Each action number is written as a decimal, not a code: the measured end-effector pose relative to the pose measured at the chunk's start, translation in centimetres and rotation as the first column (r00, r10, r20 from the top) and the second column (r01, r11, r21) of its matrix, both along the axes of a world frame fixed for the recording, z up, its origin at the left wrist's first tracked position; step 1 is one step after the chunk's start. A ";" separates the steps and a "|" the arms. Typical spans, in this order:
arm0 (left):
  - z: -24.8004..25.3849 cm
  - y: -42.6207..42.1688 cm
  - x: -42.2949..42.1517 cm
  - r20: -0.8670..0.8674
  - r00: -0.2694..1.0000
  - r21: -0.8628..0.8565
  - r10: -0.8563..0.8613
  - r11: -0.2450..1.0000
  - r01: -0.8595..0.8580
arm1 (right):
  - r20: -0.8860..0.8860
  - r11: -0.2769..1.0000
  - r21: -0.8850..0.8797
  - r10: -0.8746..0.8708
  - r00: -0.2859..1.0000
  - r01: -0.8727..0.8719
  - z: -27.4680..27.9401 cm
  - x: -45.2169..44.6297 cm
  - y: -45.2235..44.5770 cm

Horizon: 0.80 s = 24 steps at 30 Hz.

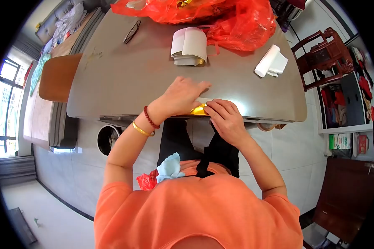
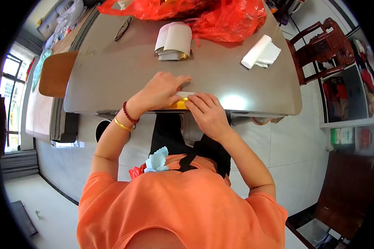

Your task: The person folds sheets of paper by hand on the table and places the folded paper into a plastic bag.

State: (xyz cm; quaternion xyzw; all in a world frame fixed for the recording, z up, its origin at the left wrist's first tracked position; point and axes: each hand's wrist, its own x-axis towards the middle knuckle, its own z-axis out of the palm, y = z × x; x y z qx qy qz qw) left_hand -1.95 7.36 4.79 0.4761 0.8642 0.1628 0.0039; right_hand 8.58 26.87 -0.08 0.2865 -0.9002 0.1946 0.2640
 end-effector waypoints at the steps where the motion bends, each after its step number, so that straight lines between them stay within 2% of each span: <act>1: -0.2 0.0 0.4 -0.116 0.993 0.029 0.034 0.999 -0.030 | -0.004 1.000 -0.016 -0.011 1.000 0.011 -0.2 0.0 0.0; 3: -0.8 0.0 2.2 -0.338 0.936 0.090 0.103 0.993 -0.077 | -0.010 0.998 -0.052 -0.037 0.999 0.037 -0.5 0.0 -0.4; 6: -2.8 -0.5 6.4 -0.187 0.977 0.222 0.107 0.973 -0.064 | -0.007 0.994 -0.112 -0.010 1.000 0.010 -0.8 -0.5 -0.1; 9: -4.3 -1.4 7.8 -0.241 0.958 0.336 0.154 0.940 -0.067 | 0.058 0.992 -0.109 0.071 0.996 -0.064 0.1 -1.1 0.9; 11: -4.7 -1.6 8.2 -0.264 0.952 0.325 0.154 0.944 -0.062 | 0.134 0.985 -0.137 0.127 0.983 -0.109 0.6 -1.6 1.4; 15: -5.1 -1.9 8.2 -0.303 0.945 0.282 0.126 0.959 -0.037 | 0.326 0.959 -0.280 0.141 0.935 -0.047 1.0 -2.7 1.7; 21: -5.2 -1.9 8.4 -0.287 0.949 0.239 0.128 0.969 -0.058 | 0.566 0.966 -0.249 0.086 0.820 0.070 2.6 -3.7 1.5; 24: -5.1 -1.9 8.5 -0.262 0.955 0.263 0.137 0.963 -0.066 | 0.609 0.980 -0.189 0.062 0.791 0.068 2.6 -4.5 1.3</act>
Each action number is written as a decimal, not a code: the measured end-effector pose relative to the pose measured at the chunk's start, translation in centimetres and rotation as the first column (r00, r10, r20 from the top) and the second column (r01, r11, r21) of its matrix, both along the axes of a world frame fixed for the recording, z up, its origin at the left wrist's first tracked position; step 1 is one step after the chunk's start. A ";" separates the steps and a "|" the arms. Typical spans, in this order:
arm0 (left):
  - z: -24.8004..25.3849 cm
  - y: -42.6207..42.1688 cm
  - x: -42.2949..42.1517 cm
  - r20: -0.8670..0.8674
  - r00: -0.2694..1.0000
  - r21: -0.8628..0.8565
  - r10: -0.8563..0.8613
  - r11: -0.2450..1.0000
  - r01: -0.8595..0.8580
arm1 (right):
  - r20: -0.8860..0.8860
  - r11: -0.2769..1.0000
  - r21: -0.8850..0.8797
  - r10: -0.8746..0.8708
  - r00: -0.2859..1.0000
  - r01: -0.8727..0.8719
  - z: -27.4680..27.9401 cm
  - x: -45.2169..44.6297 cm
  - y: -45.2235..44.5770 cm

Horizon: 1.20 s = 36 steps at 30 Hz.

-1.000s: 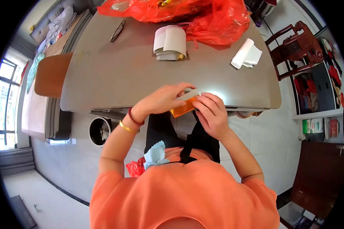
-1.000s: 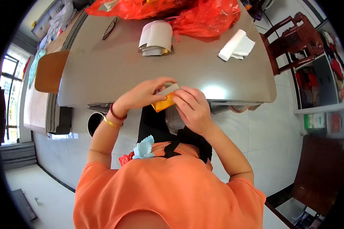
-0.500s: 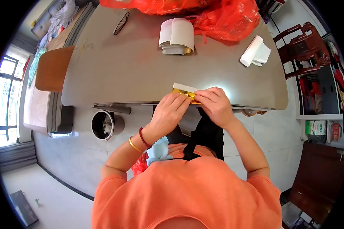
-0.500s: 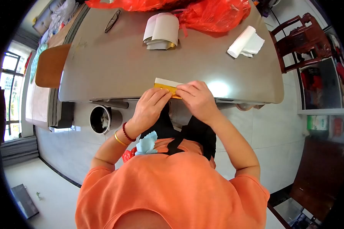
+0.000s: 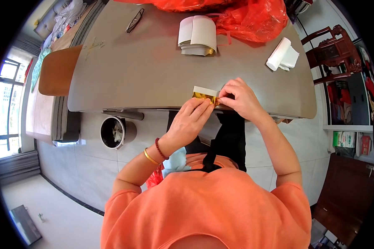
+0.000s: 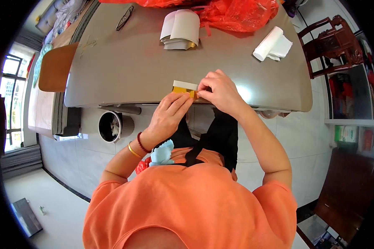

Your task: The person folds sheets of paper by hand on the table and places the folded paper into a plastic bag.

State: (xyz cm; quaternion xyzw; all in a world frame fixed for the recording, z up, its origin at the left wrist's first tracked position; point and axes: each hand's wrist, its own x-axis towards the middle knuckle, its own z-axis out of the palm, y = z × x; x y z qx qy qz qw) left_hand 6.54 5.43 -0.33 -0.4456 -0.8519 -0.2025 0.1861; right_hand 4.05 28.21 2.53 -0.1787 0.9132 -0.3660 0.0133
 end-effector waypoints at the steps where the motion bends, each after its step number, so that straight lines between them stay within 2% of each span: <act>1: 0.0 0.0 0.0 0.001 1.000 0.005 0.001 1.000 -0.001 | 0.005 1.000 0.005 -0.002 1.000 0.002 0.1 0.0 -0.1; 9: -0.1 0.3 0.1 0.006 1.000 0.024 0.024 0.999 -0.024 | -0.052 0.998 0.038 -0.040 0.998 0.042 0.2 0.4 -0.7; 12: -0.1 0.2 -0.1 0.006 1.000 0.026 0.012 1.000 -0.012 | -0.134 0.995 0.025 -0.088 0.987 0.092 -0.4 0.8 -0.8; 15: -0.4 0.1 -0.2 0.018 1.000 0.041 -0.007 0.999 0.006 | -0.108 0.992 0.042 -0.115 0.987 0.120 -0.3 1.1 -0.8; 18: 0.2 0.1 -0.3 -0.008 1.000 -0.017 -0.019 1.000 0.019 | -0.170 0.989 -0.005 -0.144 0.975 0.145 -0.5 1.1 -1.0; 21: 1.0 0.1 -1.0 -0.008 0.999 -0.089 -0.041 0.995 0.041 | -0.184 0.977 -0.147 -0.180 0.966 0.154 -1.1 1.2 -1.1; 24: 0.7 0.2 -1.4 -0.004 0.998 -0.094 -0.063 0.994 0.063 | -0.425 0.998 -0.058 -0.025 0.905 0.000 -2.3 2.2 0.4; 27: 0.9 0.6 -1.0 -0.043 0.999 -0.097 -0.021 0.995 0.017 | -0.575 0.990 0.133 0.046 0.817 0.038 -2.6 3.7 1.4; 30: 1.3 1.4 -0.8 -0.085 0.996 -0.178 0.037 0.983 -0.052 | -0.573 0.987 0.133 0.003 0.820 0.089 -2.8 4.0 1.6; 33: 1.2 2.1 -0.8 -0.067 0.996 -0.147 0.056 0.987 -0.065 | -0.607 0.979 0.171 0.020 0.794 0.106 -2.7 3.9 1.3; 36: 1.3 1.0 -0.7 0.010 1.000 -0.086 0.009 0.996 -0.008 | -0.609 0.975 0.187 0.018 0.793 0.122 -2.3 4.0 1.4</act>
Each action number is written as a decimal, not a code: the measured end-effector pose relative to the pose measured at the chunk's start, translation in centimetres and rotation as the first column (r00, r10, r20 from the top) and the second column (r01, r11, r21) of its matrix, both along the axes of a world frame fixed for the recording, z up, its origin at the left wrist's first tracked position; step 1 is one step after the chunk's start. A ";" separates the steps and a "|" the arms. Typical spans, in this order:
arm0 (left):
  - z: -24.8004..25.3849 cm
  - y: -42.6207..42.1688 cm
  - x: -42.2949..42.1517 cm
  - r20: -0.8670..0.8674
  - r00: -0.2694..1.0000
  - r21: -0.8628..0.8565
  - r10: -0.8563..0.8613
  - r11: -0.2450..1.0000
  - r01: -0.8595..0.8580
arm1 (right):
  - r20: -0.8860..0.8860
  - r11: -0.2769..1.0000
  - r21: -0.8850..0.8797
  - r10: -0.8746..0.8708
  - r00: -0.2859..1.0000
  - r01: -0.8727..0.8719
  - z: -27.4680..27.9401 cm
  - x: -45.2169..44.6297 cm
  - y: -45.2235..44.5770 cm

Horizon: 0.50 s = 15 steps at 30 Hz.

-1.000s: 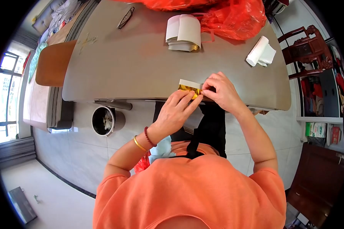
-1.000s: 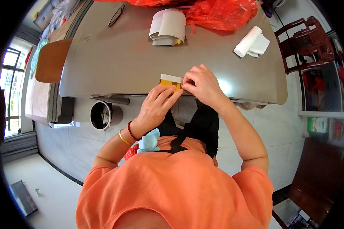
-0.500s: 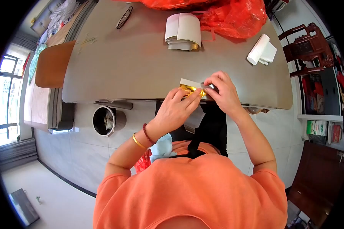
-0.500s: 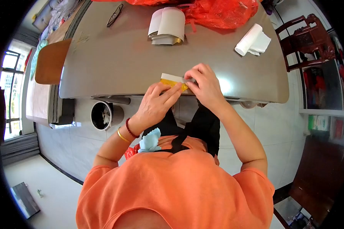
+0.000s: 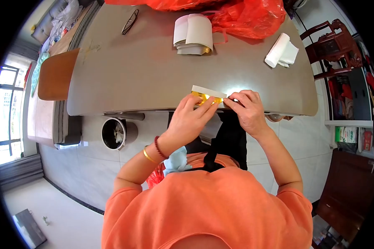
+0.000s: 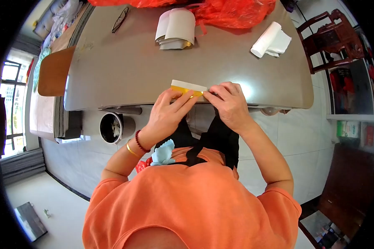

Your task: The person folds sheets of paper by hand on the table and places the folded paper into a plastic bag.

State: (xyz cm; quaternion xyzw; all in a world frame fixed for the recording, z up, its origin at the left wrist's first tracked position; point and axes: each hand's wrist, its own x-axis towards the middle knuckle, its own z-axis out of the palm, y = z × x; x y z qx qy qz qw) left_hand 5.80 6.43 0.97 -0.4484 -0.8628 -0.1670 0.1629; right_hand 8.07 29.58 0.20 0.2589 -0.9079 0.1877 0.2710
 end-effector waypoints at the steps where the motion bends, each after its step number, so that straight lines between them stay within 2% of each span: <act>1: -0.1 -0.5 0.0 -0.001 1.000 0.007 -0.012 1.000 0.012 | 0.003 1.000 0.000 -0.004 1.000 0.004 0.0 0.1 0.0; 9: -0.1 -0.9 0.3 0.029 1.000 0.013 0.003 1.000 -0.003 | -0.045 0.998 0.058 -0.030 0.999 0.033 -0.6 0.8 -1.5; 15: -0.2 -1.1 0.2 0.037 0.999 0.009 0.000 1.000 -0.001 | -0.021 0.996 -0.007 -0.092 0.996 0.092 -0.7 0.3 0.3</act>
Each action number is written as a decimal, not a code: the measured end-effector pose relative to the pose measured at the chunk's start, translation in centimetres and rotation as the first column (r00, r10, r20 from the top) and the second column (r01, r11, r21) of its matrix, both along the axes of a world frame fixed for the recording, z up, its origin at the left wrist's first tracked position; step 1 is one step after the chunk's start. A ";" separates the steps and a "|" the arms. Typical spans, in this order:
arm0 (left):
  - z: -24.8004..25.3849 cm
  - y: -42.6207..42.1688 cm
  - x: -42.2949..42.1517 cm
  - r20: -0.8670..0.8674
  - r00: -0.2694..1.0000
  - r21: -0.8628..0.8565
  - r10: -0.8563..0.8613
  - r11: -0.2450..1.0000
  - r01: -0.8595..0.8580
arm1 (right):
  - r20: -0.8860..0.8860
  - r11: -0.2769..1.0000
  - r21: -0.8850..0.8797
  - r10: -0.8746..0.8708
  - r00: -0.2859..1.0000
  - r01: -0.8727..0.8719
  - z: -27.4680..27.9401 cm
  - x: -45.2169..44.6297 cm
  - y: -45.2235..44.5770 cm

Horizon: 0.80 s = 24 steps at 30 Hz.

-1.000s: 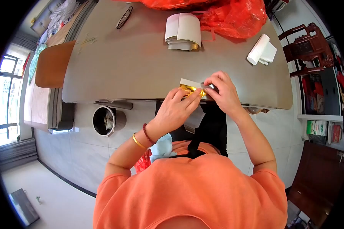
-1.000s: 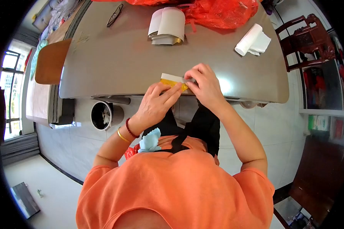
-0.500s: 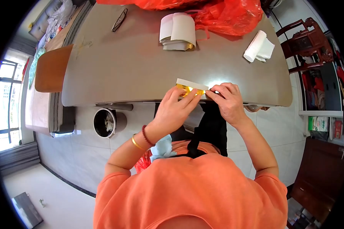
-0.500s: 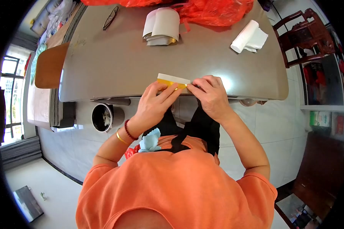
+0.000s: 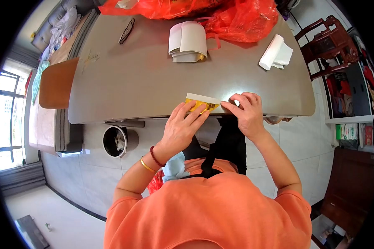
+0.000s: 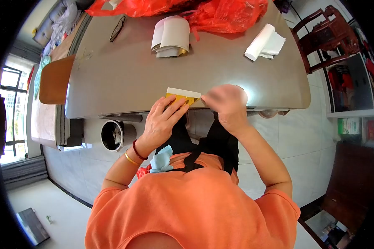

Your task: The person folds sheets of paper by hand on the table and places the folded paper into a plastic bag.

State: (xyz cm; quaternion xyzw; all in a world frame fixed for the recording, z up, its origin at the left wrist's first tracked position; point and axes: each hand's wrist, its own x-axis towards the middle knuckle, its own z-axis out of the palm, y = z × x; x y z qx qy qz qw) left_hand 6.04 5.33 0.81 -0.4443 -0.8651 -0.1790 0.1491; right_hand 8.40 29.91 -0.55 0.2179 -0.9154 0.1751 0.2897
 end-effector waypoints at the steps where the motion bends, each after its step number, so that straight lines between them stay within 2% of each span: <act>1: -0.1 0.1 0.0 -0.009 1.000 0.018 0.014 1.000 -0.014 | 0.019 1.000 -0.020 0.005 1.000 -0.004 0.0 0.0 0.2; 4: -0.5 1.4 0.3 -0.044 0.996 0.081 0.079 0.994 -0.075 | -0.008 1.000 -0.022 0.008 1.000 -0.008 0.1 0.5 -1.0; 6: -1.0 3.1 0.8 -0.083 0.984 0.132 0.155 0.981 -0.144 | 0.027 0.995 -0.078 0.070 0.997 -0.068 0.3 1.0 -3.2; 8: -1.4 3.7 1.1 -0.093 0.983 0.093 0.159 0.984 -0.151 | 0.112 0.989 -0.132 0.086 0.990 -0.071 -0.5 1.5 -4.4; 9: -1.2 3.7 1.1 -0.095 0.983 0.079 0.159 0.985 -0.152 | 0.119 0.992 -0.104 0.083 0.989 -0.070 -0.5 1.6 -4.4; 12: -2.0 1.7 0.5 -0.115 0.991 0.112 0.066 0.992 -0.053 | 0.124 0.997 -0.001 0.074 0.990 -0.074 -0.5 1.5 -3.8; 14: -1.3 -0.4 0.2 -0.076 0.994 0.116 0.076 0.991 -0.067 | 0.108 0.994 0.082 0.070 0.992 -0.079 -0.7 1.6 -3.8; 19: -0.6 -2.8 -0.3 -0.092 0.990 0.084 0.105 0.992 -0.098 | 0.100 0.995 0.053 0.078 0.992 -0.084 -1.3 1.4 -3.8; 22: 0.2 -2.3 -0.8 -0.151 0.989 0.206 -0.002 0.978 0.033 | 0.089 0.994 0.029 0.105 0.990 -0.107 -1.1 1.2 -3.7; 24: 0.0 -1.7 -1.3 -0.065 0.996 0.159 -0.054 0.985 0.064 | 0.100 0.992 0.025 0.118 0.988 -0.121 -1.0 1.3 -3.6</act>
